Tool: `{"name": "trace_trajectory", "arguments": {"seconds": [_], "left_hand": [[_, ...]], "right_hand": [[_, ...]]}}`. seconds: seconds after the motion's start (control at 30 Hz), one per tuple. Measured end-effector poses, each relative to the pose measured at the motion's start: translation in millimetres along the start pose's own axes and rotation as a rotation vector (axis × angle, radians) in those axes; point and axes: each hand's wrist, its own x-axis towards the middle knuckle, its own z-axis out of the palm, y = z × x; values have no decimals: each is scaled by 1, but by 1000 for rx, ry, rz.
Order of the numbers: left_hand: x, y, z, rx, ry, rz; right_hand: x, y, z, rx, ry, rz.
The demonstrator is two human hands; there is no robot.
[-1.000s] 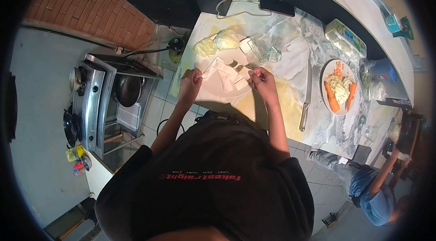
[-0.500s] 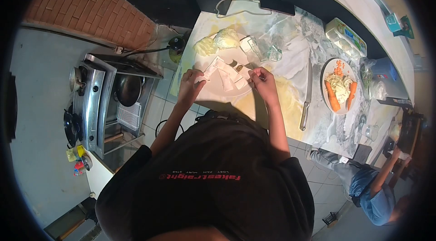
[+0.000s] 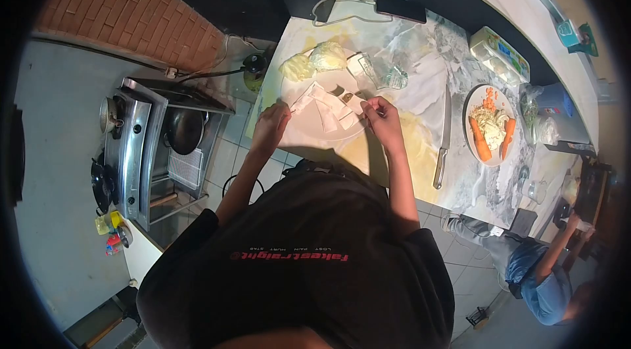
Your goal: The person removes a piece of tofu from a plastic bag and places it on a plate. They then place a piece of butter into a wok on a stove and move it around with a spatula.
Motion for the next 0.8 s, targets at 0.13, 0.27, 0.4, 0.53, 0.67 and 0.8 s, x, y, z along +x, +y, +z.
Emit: {"name": "trace_trajectory", "arguments": {"seconds": [0.13,0.27,0.4,0.53,0.67,0.8], "left_hand": [[4,2,1,-62,2,-59],[6,0,7,-102,-2,-48],[7,-2,11,-90,14,-45],[9,-1,18,-99,30,-78],[14,9,20,-243,87,-114],[12,13,18,-394,69,-205]], "right_hand": [[0,2,1,13,-9,-27],[0,3,-1,16,-2,-29],[-1,1,-2,21,5,-24],[0,4,-1,40,4,-28],[-1,4,0,40,4,-31],[0,5,0,46,3,-33]]}}
